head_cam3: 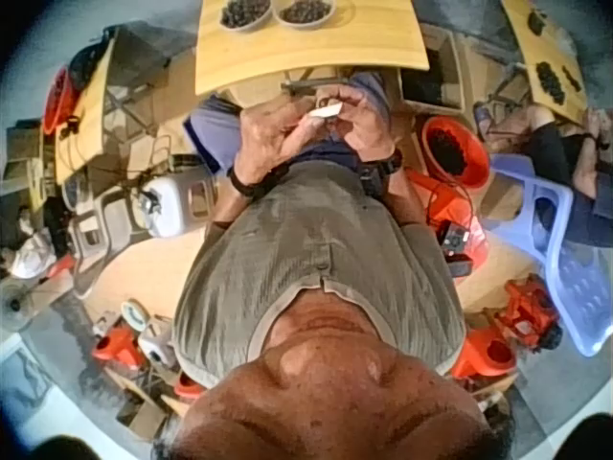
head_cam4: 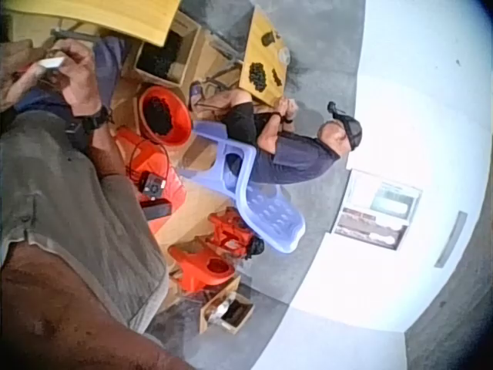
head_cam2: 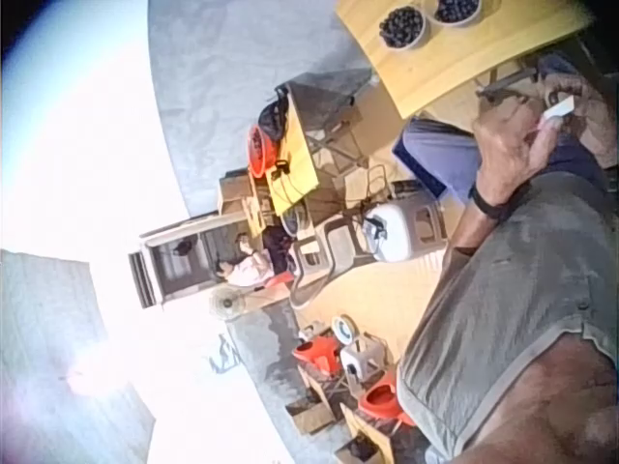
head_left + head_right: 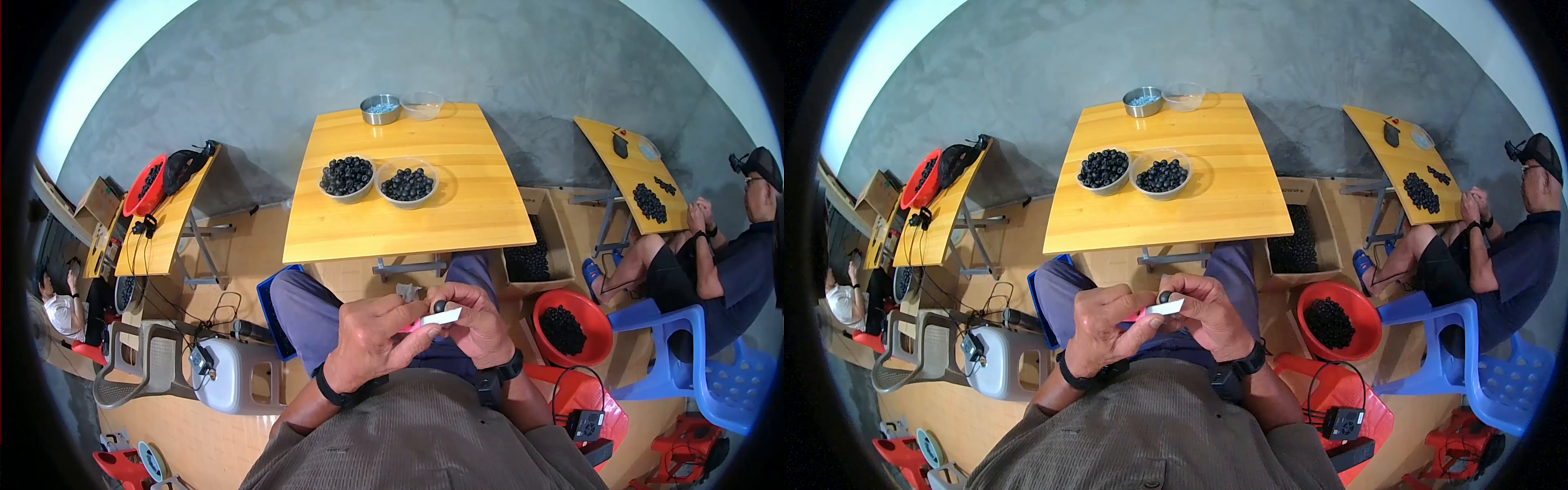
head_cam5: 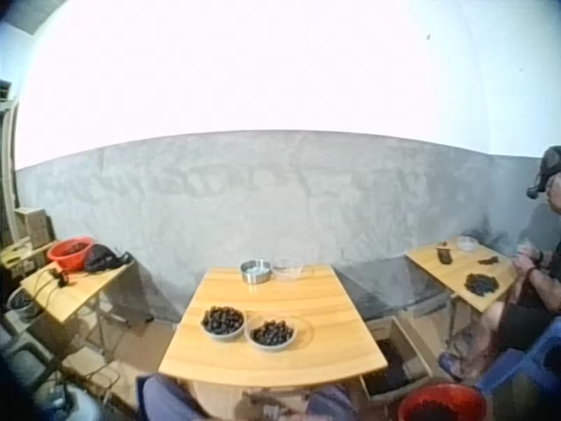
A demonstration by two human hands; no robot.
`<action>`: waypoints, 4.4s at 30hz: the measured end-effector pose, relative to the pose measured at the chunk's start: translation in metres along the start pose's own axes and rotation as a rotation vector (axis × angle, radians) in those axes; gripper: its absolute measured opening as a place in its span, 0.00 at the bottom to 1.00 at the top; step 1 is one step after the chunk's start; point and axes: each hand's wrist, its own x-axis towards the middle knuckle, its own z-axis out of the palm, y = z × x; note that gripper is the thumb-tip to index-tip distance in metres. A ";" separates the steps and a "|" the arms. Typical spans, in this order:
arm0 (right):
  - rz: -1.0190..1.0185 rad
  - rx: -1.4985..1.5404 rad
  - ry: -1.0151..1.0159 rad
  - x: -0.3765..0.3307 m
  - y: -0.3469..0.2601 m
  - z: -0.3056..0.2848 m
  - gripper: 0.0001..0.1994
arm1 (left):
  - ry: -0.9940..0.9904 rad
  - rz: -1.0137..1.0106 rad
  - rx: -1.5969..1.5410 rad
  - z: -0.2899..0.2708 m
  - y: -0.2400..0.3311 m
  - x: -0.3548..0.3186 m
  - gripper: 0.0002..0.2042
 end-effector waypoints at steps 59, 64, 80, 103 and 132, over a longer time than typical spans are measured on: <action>0.013 0.234 -0.023 -0.004 0.006 -0.005 0.13 | 0.076 -0.162 -0.034 0.012 -0.002 0.000 0.10; 0.010 0.218 -0.022 -0.002 0.007 -0.007 0.14 | 0.068 -0.107 -0.045 0.012 -0.002 -0.003 0.10; 0.007 0.155 0.033 -0.003 0.003 -0.001 0.13 | 0.041 -0.064 -0.043 0.009 -0.001 -0.003 0.10; 0.030 0.011 0.019 0.001 0.000 -0.001 0.12 | 0.051 -0.167 -0.006 0.007 -0.004 0.000 0.14; 0.031 0.080 0.101 -0.003 0.004 -0.004 0.13 | 0.000 -0.039 -0.070 0.008 -0.003 -0.001 0.12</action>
